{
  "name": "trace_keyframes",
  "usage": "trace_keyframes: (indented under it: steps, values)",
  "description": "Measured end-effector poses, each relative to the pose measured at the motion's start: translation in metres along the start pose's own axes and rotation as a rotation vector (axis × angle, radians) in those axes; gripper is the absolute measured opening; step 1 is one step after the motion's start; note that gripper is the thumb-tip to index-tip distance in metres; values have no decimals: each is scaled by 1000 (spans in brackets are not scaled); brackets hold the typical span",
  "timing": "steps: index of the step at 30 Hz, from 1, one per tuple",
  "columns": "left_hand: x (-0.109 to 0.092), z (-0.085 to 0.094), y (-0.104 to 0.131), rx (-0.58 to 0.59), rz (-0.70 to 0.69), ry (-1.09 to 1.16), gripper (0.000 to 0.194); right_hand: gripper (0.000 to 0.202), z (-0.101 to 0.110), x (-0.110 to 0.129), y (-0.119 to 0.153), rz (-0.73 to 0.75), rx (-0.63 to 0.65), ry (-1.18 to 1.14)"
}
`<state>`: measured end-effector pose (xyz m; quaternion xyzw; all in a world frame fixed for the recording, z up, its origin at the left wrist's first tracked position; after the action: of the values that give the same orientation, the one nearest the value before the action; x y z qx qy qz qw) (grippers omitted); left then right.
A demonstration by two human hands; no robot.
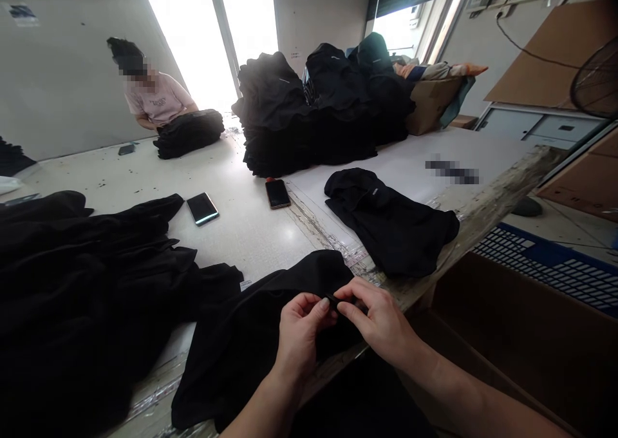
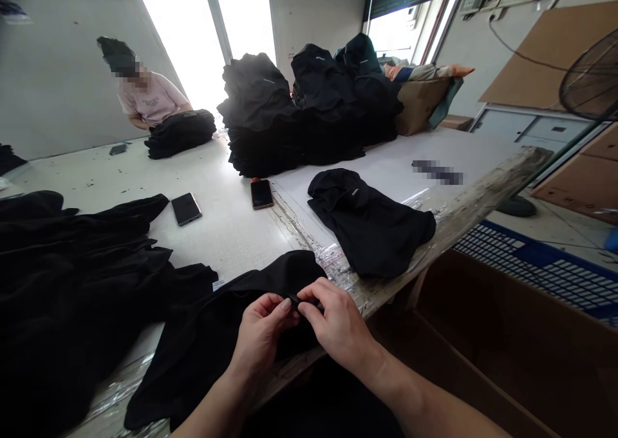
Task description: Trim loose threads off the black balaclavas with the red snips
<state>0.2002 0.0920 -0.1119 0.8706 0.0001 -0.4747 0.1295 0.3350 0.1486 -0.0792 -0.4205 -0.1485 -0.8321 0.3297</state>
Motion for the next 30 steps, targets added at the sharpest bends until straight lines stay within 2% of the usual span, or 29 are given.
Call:
trace_keyframes:
  steps: [7,14,20,25,30]
  values:
    - [-5,0,-1,8,-9,83,23,11,10,-8,-3,-72,-91,-87]
    - [-9,-1,2,35,-6,152,21,12,9,-5,10,-108,19,-86]
    - [-5,-2,1,30,0,158,25,12,3,-4,12,-95,9,-92]
    - [-5,-4,1,73,12,125,23,13,4,-4,8,-66,-2,-79]
    - [-4,-5,2,96,-31,114,23,13,2,0,4,-38,2,-43]
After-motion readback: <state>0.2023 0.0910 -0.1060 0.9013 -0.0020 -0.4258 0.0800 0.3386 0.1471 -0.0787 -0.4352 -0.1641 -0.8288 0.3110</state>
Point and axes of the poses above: each hand's wrist, its own y-axis away from the middle knuckle, its own z-axis out of the back of the hand, x = y × z, the point moved 1 cm from there along -y, towards the middle knuckle, and after that the axes turned 11 degrees about x, right-handed, at the moved point
